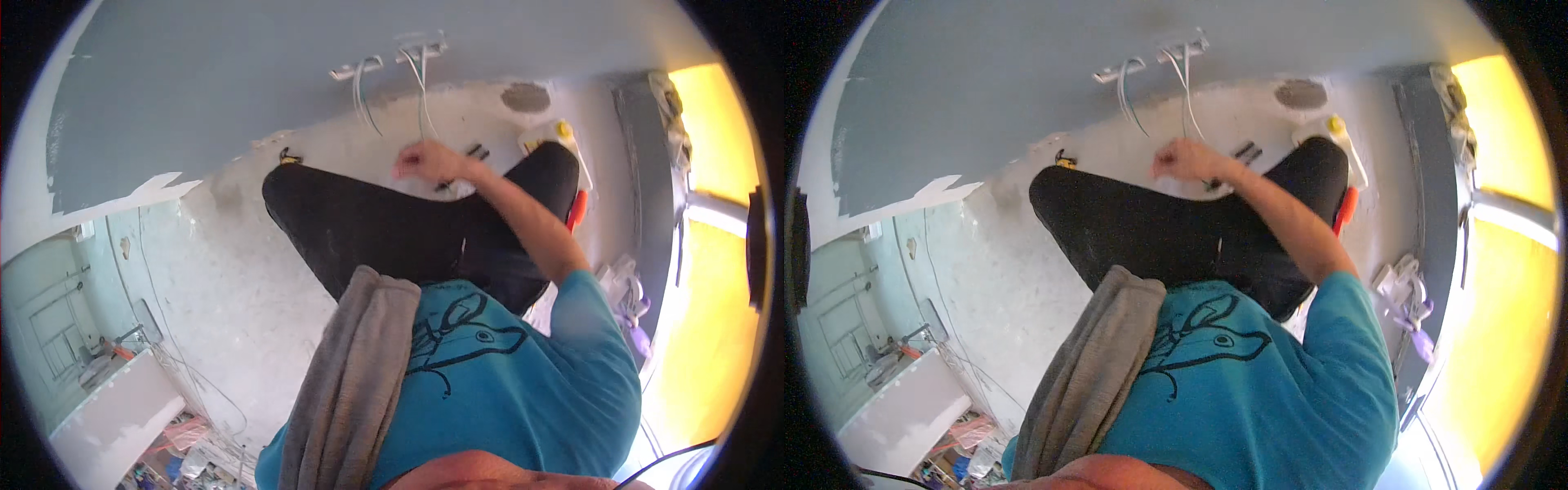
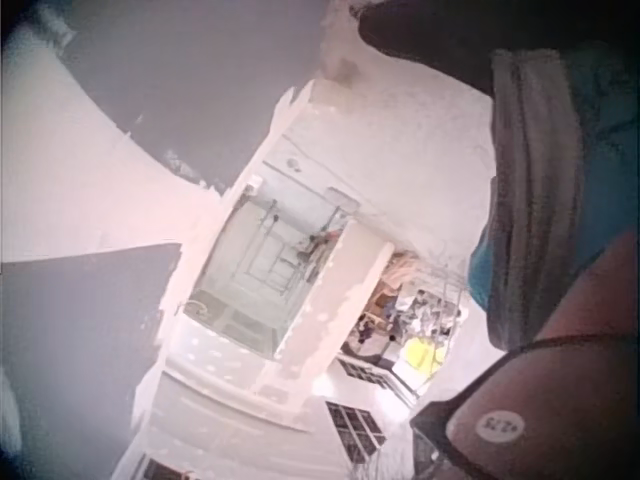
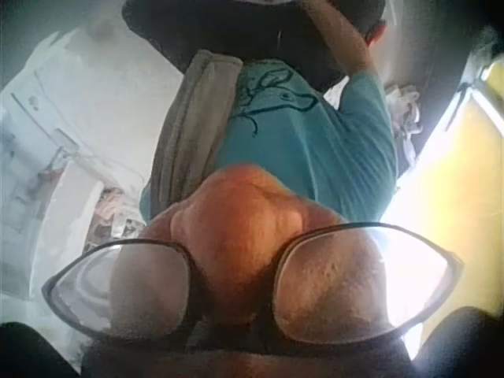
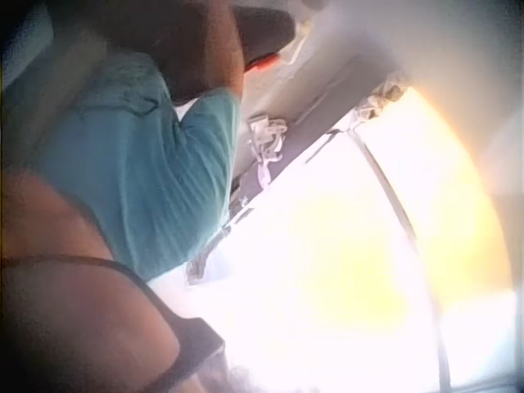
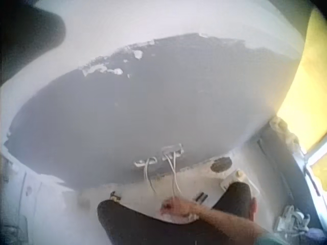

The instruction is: The person manipulates electrical wires protruding from a wall opening by hand and using pliers, then pushes the wires into the wall cavity.

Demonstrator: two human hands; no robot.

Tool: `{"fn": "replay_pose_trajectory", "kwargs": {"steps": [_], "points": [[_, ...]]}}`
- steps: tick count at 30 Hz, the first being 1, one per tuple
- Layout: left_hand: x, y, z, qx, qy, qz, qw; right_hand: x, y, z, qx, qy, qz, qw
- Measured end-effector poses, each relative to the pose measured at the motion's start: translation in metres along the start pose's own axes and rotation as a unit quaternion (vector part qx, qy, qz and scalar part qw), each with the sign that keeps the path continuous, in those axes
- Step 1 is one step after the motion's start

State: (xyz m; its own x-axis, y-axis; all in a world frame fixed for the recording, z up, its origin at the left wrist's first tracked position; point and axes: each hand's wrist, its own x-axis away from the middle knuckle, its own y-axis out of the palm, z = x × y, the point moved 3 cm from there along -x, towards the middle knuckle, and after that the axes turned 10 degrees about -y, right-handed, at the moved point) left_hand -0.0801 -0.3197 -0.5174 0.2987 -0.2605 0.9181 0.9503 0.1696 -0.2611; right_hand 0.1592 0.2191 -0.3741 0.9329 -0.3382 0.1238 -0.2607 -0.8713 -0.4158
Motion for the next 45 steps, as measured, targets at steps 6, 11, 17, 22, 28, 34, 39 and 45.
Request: {"fn": "replay_pose_trajectory", "kwargs": {"steps": [6,11,17,22,28,34,39,45], "points": [[-0.026,-0.091,0.121,0.011,0.237,0.038,0.971,0.12,-0.129,-0.074,-0.05,0.008,0.262,0.964],[0.078,-0.13,0.311,0.23,0.374,0.215,0.873,0.289,-0.146,-0.08,0.098,0.029,0.485,0.869],[0.231,-0.075,0.435,0.041,0.55,0.265,0.791,0.323,-0.134,-0.104,0.112,0.131,0.541,0.823],[0.202,-0.014,0.455,-0.039,0.593,0.09,0.799,0.282,-0.118,-0.161,0.174,0.176,0.483,0.84],[0.182,0.054,0.446,-0.164,0.548,-0.08,0.816,0.339,-0.027,-0.159,0.225,0.202,0.57,0.764],[0.185,0.127,0.452,-0.329,0.542,-0.175,0.753,0.396,0.14,-0.142,-0.145,0.221,0.559,0.786],[0.232,0.182,0.457,-0.331,0.61,-0.265,0.669,0.391,0.167,-0.159,-0.205,0.13,0.573,0.783],[0.285,0.238,0.454,-0.339,0.732,-0.246,0.537,0.391,0.155,-0.164,-0.215,0.127,0.505,0.826]]}}
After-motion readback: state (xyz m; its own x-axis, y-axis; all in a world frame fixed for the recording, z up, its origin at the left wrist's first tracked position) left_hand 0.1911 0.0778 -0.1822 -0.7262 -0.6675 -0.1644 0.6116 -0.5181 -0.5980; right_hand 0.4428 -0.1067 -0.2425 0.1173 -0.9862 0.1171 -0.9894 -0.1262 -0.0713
